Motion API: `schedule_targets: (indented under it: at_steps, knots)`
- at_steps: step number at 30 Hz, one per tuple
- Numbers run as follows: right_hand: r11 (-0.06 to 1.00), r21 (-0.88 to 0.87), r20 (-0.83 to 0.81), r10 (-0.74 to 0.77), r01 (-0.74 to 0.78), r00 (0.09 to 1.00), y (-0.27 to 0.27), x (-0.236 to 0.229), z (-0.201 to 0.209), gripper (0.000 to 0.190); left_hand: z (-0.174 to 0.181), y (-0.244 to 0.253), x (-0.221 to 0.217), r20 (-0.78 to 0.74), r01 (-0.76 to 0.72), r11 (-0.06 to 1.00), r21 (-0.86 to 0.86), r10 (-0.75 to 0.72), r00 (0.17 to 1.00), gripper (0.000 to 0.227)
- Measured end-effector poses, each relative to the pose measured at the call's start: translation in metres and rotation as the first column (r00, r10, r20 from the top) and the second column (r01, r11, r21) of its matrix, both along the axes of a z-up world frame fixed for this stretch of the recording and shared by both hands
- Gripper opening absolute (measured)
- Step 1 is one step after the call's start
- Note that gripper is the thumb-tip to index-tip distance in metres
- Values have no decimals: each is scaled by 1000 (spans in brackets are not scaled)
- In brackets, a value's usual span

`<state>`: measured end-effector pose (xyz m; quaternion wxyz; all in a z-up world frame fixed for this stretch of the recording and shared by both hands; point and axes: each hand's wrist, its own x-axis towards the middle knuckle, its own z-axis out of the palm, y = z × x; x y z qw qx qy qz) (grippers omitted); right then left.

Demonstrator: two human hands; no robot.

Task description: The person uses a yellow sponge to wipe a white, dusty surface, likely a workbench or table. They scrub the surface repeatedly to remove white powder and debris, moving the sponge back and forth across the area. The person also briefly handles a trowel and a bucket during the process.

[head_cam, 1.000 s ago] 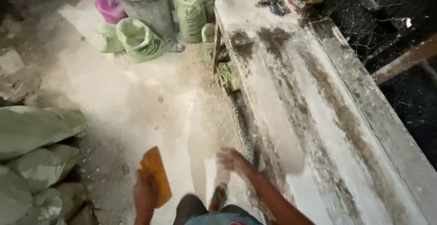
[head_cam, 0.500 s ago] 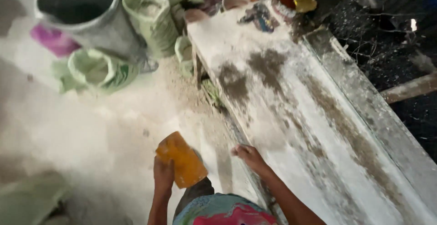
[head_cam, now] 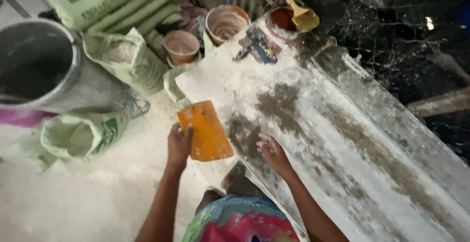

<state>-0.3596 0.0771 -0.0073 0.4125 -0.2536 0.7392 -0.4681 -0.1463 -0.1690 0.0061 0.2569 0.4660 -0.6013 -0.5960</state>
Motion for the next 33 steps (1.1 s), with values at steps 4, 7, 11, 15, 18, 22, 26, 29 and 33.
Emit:
schedule_targets:
  at_steps: [4,7,11,15,18,22,26,29,33]
  knots:
    - [998,8,-79,-62,63,995,-65,-42,9,70,1,-12,-37,-105,-38,979,198,59,993,51]
    - [996,-59,-229,-72,60,971,-112,-89,-2,50,-35,-41,-56,-112,-30,964,265,62,992,53]
    - [1000,-25,-323,1,-10,946,-186,-136,-3,49,-30,-85,-74,-43,-57,946,319,75,996,49]
    - [997,66,-427,64,-39,902,-251,-153,-9,56,-36,-132,-99,-92,-39,936,350,75,993,50]
    - [923,384,-342,149,-7,928,-294,-173,-13,67,-19,-175,-129,-134,47,911,409,9,991,54]
    - [906,413,-365,70,94,929,-316,-186,-35,69,-22,-219,-164,-38,144,935,325,-139,990,52]
    - [886,424,-404,1,186,915,-320,-180,-31,59,9,-234,-192,-16,269,927,262,-275,961,52]
    - [899,329,-507,-90,289,857,-302,-176,-30,51,-17,-240,-220,1,300,937,177,-305,952,43]
    - [946,164,-449,-181,280,875,-259,-155,18,45,-32,-250,-259,99,353,921,-165,-341,935,21]
